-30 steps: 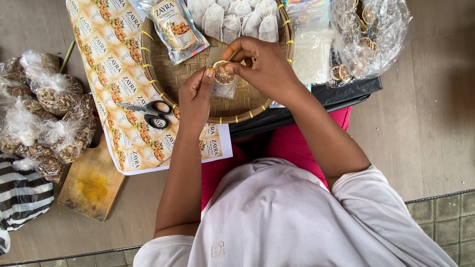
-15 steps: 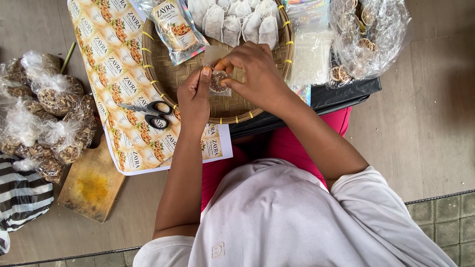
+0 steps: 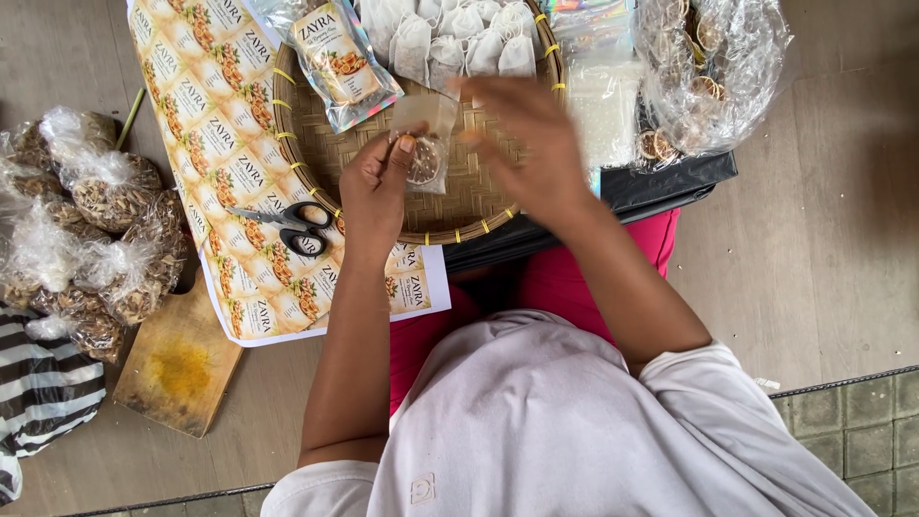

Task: Manually packing dried fruit slices and small packets into white pouches.

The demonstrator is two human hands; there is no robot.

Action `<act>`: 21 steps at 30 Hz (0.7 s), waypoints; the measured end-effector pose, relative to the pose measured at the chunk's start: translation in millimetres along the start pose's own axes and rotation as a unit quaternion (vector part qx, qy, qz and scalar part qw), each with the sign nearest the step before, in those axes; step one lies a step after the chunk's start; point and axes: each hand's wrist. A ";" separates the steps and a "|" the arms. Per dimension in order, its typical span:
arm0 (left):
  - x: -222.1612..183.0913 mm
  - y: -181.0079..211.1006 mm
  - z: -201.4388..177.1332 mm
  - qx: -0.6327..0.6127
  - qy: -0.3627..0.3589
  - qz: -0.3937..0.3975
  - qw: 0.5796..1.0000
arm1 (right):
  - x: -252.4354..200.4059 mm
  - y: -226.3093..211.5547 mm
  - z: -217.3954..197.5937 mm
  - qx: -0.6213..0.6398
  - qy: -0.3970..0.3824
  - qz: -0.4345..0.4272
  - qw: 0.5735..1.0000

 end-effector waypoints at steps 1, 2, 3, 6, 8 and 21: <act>1.6 2.4 0.1 0.000 -0.001 0.001 1.000 | -1.0 0.8 -23.0 -0.001 0.001 0.000 1.000; 0.9 4.3 1.1 0.011 -0.008 -0.013 1.000 | -3.8 0.9 -45.6 -0.105 0.069 0.043 0.991; -0.1 6.1 1.9 0.023 -0.016 -0.027 0.999 | -6.7 0.7 -68.1 -0.209 0.135 0.084 0.965; 0.0 9.5 3.1 0.074 -0.059 -0.072 0.993 | -40.5 41.8 -98.0 -0.330 0.081 0.254 0.906; -1.7 20.4 3.5 0.097 -0.073 -0.085 0.989 | -43.4 55.6 -97.5 -0.276 0.024 0.333 0.901; 2.3 32.2 10.2 0.141 -0.074 -0.154 0.975 | -58.9 110.5 -72.6 -0.276 0.016 0.303 0.912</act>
Point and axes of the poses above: each hand's wrist, its own x-axis towards the middle knuckle, its own z-axis out of the palm, y = z × x, and after that the axes turned 13 degrees about -y, right-handed
